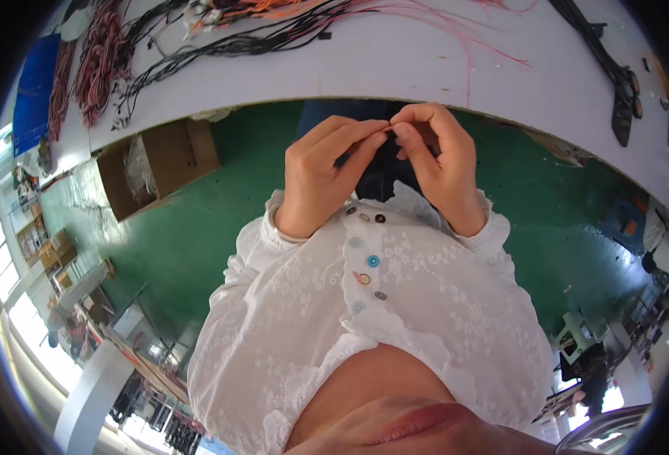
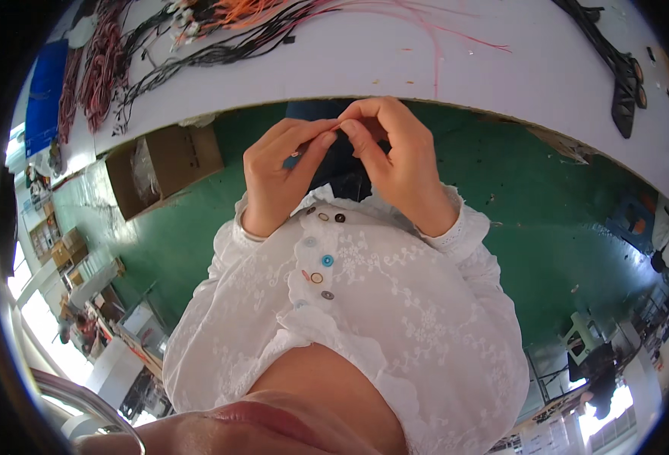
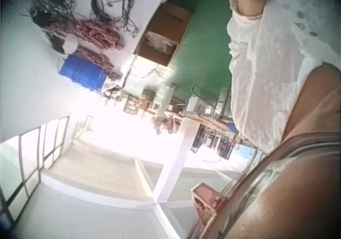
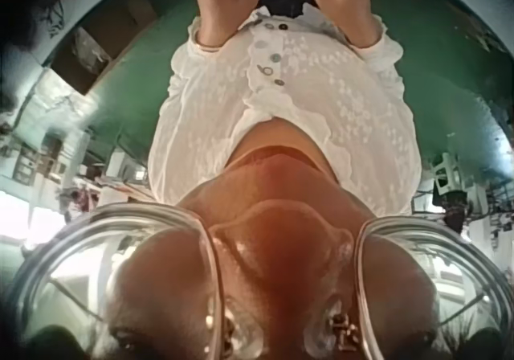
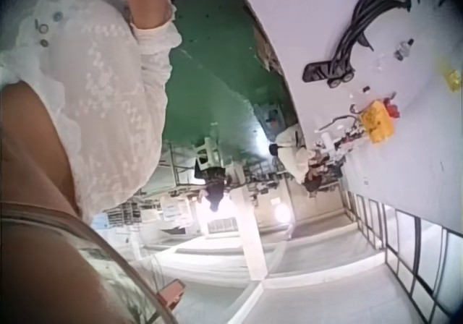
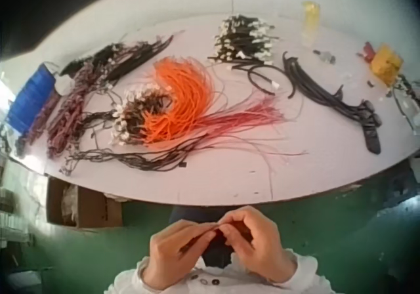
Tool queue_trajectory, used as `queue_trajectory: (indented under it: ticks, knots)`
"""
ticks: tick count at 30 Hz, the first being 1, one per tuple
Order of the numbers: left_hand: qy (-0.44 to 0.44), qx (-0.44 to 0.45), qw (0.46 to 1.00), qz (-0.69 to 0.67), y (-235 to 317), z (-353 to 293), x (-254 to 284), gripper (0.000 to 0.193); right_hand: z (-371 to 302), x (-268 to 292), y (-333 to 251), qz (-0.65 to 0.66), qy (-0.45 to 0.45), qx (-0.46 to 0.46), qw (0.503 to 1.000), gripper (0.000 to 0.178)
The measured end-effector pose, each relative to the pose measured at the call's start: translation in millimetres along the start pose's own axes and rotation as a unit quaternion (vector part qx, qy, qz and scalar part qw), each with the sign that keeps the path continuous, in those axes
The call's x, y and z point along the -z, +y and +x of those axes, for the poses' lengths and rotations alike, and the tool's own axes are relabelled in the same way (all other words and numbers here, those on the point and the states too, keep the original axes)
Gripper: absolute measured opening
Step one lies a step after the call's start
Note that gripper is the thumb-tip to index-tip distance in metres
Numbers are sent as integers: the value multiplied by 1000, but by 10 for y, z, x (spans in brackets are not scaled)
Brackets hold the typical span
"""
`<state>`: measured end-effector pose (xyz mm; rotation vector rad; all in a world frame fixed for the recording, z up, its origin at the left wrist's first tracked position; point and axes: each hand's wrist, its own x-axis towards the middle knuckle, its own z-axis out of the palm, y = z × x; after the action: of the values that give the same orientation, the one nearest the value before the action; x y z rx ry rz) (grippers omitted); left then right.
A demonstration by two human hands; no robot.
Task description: Assembling electrical components by manually sliding connectors onto wires.
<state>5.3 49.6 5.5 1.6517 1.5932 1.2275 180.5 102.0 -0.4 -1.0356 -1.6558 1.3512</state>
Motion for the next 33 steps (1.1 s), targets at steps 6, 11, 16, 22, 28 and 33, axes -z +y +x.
queue_trajectory:
  ticks: [6, 11, 16, 22, 28, 33]
  knots:
    - [10, 36, 999, -9, 54, 0, -45, 16, -34, -13, 12, 88, 19, -36, 995, 13]
    - [-1, 11, 1000, 10, 89, 91, -94, 17, -15, 46, 22, 91, 59, -44, 993, 14]
    - [11, -40, 998, 49, 75, 97, -147, 20, -20, 103, 40, 89, 51, -75, 992, 13]
    - [0, -32, 998, 52, 103, 166, -239, 16, 14, 277, 101, 197, -2, -119, 973, 16]
    - [48, -33, 996, 69, -46, 231, -68, 8, 698, 1163, -29, -180, 146, 101, 968, 27]
    - [101, -34, 989, 103, -174, 238, 104, 8, 2120, 2528, 413, -483, 233, 185, 823, 20]
